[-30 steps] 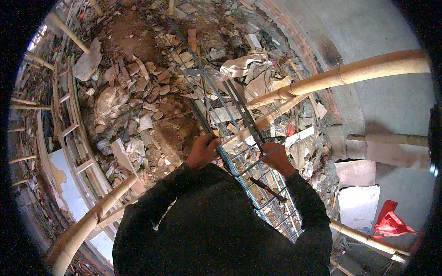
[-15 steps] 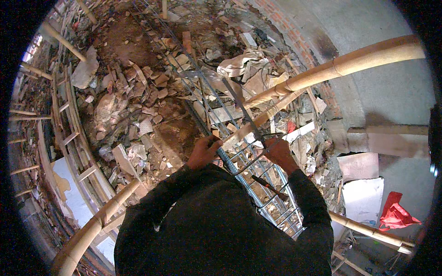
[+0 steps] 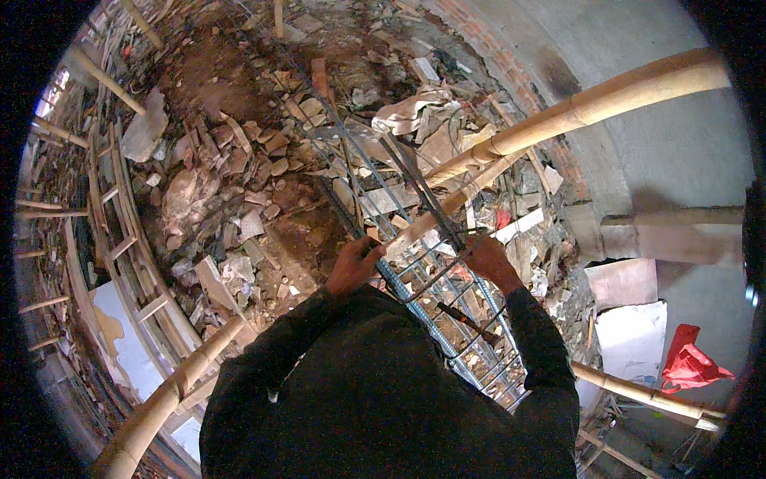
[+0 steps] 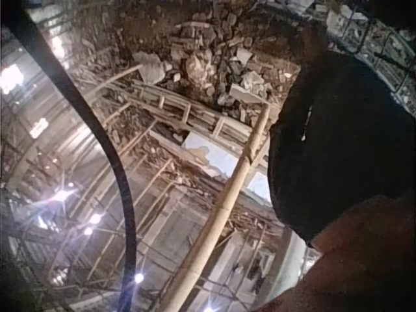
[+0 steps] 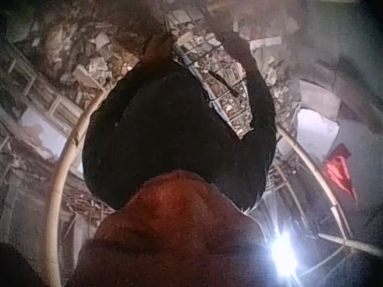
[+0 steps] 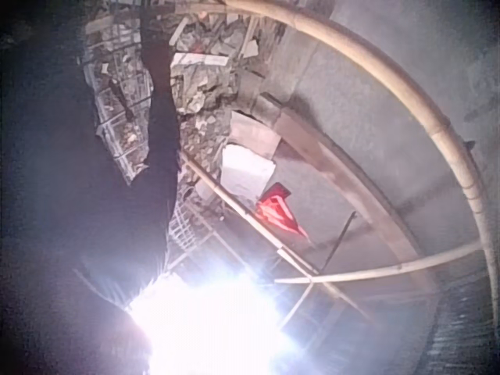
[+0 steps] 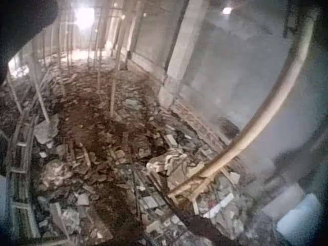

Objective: The person assembles a rebar cage by tying intersecting steel bars with wire using pliers. They position the cage on bamboo supports, wrap wire around intersections, and twist it tight to secure the structure.

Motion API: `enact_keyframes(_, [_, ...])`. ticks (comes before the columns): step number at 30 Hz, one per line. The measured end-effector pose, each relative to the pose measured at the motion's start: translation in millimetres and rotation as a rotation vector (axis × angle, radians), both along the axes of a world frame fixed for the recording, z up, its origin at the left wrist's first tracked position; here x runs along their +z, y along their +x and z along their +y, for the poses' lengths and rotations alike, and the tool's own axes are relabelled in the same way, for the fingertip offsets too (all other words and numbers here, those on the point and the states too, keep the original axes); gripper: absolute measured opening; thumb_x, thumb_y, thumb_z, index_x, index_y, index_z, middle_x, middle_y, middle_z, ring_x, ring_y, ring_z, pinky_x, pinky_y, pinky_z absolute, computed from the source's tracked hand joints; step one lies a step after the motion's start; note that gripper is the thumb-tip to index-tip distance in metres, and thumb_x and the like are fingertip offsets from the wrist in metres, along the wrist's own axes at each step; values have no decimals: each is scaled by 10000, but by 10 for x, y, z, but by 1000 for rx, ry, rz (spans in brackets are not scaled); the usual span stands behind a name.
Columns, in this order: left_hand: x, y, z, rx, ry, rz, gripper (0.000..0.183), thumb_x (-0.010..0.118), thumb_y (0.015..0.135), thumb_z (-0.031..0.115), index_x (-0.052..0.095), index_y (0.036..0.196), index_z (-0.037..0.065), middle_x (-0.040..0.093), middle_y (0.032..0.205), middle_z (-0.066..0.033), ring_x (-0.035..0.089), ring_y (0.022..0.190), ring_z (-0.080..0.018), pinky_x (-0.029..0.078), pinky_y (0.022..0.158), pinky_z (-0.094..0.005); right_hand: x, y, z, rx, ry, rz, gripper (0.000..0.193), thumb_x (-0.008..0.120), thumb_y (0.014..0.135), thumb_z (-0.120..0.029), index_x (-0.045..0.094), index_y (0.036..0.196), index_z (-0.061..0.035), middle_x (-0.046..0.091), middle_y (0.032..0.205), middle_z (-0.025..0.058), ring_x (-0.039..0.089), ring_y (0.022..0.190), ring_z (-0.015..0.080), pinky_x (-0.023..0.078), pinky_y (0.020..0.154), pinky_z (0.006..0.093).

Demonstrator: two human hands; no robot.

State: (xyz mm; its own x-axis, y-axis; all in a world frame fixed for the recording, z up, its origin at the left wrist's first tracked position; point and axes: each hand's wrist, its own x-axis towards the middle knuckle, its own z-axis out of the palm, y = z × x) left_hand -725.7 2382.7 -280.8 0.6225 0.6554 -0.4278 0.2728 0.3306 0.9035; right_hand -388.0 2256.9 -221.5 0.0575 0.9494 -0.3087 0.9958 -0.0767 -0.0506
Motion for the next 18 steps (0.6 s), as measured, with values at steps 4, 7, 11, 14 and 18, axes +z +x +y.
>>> enact_keyframes(4, [82, -13, 32, -37, 219, -46, 278, 654, 1002, 241, 703, 1032, -31, 732, 862, -167, 685, 788, -232, 528, 740, -407, 53, -17, -7, -16, 42, 10, 281, 643, 884, -305, 720, 829, -40, 714, 778, 218, 722, 726, 425, 588, 646, 557])
enact_keyframes(7, [179, -17, 49, -100, 298, 12, 264, 653, 989, 218, 713, 1039, -34, 751, 902, -184, 705, 822, -243, 537, 764, -414, 109, -16, 2, -51, -90, -38, 275, 648, 870, -308, 715, 827, -44, 709, 772, 212, 713, 724, 428, 579, 662, 565])
enact_keyframes(11, [302, 80, 36, -129, 411, -4, 246, 646, 994, 202, 725, 1059, -21, 755, 906, -180, 717, 831, -245, 547, 772, -414, 267, -37, -6, -65, -26, 44, 258, 655, 846, -299, 713, 830, -48, 702, 759, 202, 701, 716, 428, 569, 672, 573])
enact_keyframes(14, [355, 251, 54, -150, 365, -85, 226, 624, 1008, 168, 722, 1110, -8, 740, 856, -156, 710, 787, -219, 545, 731, -392, 443, -87, -42, -58, 24, 41, 241, 658, 821, -284, 711, 828, -49, 702, 752, 186, 706, 709, 413, 573, 654, 549])
enact_keyframes(18, [361, 500, 122, -191, 205, -100, 238, 584, 1026, 114, 695, 1200, -4, 702, 778, -109, 681, 709, -169, 529, 660, -352, 602, -137, -24, -91, -23, -47, 255, 656, 809, -285, 735, 835, -44, 722, 766, 177, 735, 714, 379, 594, 634, 513])
